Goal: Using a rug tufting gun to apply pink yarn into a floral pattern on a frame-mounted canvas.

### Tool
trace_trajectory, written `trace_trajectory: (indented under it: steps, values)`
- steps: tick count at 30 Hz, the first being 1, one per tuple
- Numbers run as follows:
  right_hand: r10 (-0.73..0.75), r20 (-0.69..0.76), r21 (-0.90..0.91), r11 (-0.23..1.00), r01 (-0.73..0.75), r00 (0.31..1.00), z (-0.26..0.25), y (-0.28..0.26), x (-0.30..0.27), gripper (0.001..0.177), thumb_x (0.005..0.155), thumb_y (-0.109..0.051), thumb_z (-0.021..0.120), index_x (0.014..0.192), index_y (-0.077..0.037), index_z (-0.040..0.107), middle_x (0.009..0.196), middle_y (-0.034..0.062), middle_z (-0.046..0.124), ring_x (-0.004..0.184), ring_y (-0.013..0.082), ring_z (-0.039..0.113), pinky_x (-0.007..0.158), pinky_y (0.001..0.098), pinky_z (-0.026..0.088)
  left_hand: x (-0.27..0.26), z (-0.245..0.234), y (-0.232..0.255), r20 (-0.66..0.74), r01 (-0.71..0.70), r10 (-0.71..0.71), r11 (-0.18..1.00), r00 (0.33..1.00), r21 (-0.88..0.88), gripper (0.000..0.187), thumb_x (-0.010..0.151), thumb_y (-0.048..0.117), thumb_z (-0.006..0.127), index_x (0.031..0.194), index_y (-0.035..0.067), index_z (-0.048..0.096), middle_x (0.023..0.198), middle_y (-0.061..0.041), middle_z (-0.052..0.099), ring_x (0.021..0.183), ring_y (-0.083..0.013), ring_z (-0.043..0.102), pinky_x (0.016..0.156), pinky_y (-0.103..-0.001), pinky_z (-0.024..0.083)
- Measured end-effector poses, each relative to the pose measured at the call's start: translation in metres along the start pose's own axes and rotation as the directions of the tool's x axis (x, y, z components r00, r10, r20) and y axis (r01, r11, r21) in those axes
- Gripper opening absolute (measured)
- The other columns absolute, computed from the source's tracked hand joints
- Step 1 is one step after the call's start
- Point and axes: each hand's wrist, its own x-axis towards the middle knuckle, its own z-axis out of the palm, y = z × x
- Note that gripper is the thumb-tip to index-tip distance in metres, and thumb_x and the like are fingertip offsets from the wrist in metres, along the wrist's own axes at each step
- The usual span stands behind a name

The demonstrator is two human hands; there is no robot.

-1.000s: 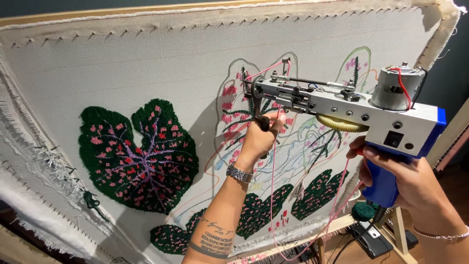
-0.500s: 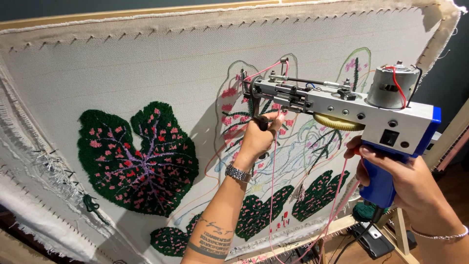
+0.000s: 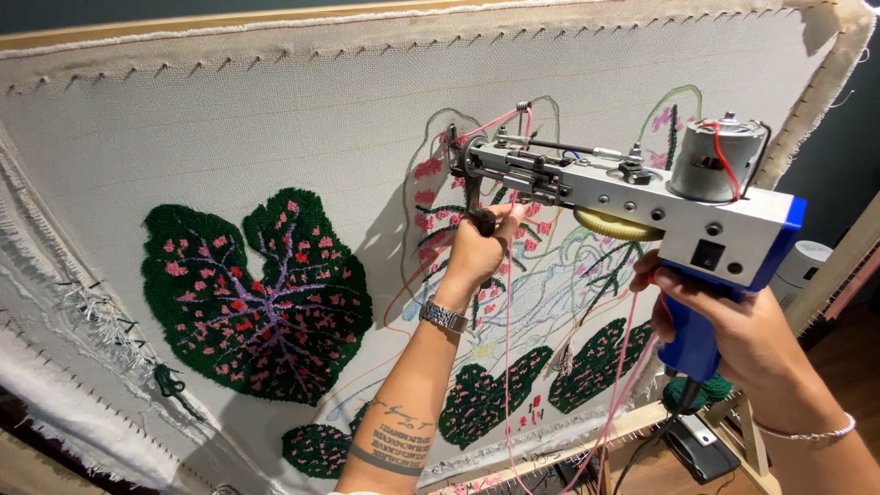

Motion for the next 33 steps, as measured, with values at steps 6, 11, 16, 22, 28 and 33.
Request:
trace_trajectory:
  steps: [6,11,16,22,28,33]
  values:
    - [-0.081,0.018,-0.072,0.994,0.082,0.997,0.016,-0.001,0.01,0.031,0.086,-0.009,0.073,0.114,0.002,0.067,0.095,0.0134,0.073,0.058,0.0172,0.061,0.048,0.0307,0.05,0.008,-0.007,0.002,-0.003,-0.045,0.045,0.999,0.999,0.013,0.027,0.1,0.024,0.069,0.109,0.0,0.077,0.074,0.009,0.055,0.068,-0.0018,0.043,0.06,-0.022,0.036]
    - [-0.138,0.028,-0.226,0.964,0.14,0.99,0.025,0.001,0.013,0.028,0.084,-0.007,0.077,0.109,0.002,0.069,0.088,0.0132,0.072,0.059,0.0174,0.064,0.049,0.0314,0.053,0.018,-0.017,-0.002,0.019,-0.031,0.031,0.999,0.999,-0.018,0.03,0.101,0.027,0.065,0.111,0.001,0.077,0.067,0.01,0.048,0.062,-0.0016,0.038,0.053,-0.023,0.03]
    - [-0.122,0.012,-0.173,0.977,0.122,0.992,0.03,0.008,0.011,0.029,0.085,-0.008,0.075,0.111,0.003,0.068,0.092,0.013,0.072,0.06,0.0165,0.063,0.048,0.0313,0.052,0.024,-0.024,-0.021,0.046,-0.043,0.044,0.999,0.998,-0.022,0.031,0.1,0.028,0.069,0.113,0.001,0.077,0.08,0.007,0.06,0.074,-0.004,0.049,0.067,-0.023,0.041]
    - [-0.119,0.079,0.039,0.992,0.116,0.99,0.019,0.02,0.011,0.029,0.091,-0.009,0.067,0.117,0.004,0.066,0.097,0.0182,0.073,0.059,0.0182,0.064,0.047,0.0312,0.053,0.014,-0.025,0.006,0.054,-0.05,0.044,0.993,0.998,0.11,0.035,0.093,0.031,0.076,0.112,0.002,0.077,0.107,-0.007,0.074,0.097,-0.0127,0.065,0.087,-0.028,0.052]
    - [-0.126,0.068,0.017,0.992,0.125,0.99,0.015,0.025,0.016,0.027,0.094,-0.009,0.066,0.116,0.006,0.064,0.095,0.0197,0.071,0.06,0.0194,0.063,0.047,0.0322,0.053,0.018,-0.027,0.003,0.049,-0.023,0.017,0.99,0.999,0.136,0.04,0.089,0.033,0.078,0.117,0.005,0.077,0.121,-0.012,0.074,0.109,-0.0182,0.069,0.096,-0.031,0.052]
    - [-0.118,0.043,0.037,0.993,0.116,0.992,0.013,0.029,0.018,0.026,0.093,-0.008,0.067,0.114,0.007,0.065,0.094,0.0193,0.07,0.058,0.02,0.062,0.047,0.032,0.051,0.022,-0.028,0.002,0.113,0.012,-0.012,1.0,0.993,-0.003,0.044,0.089,0.032,0.08,0.12,0.002,0.074,0.114,-0.011,0.079,0.106,-0.0161,0.072,0.094,-0.029,0.055]
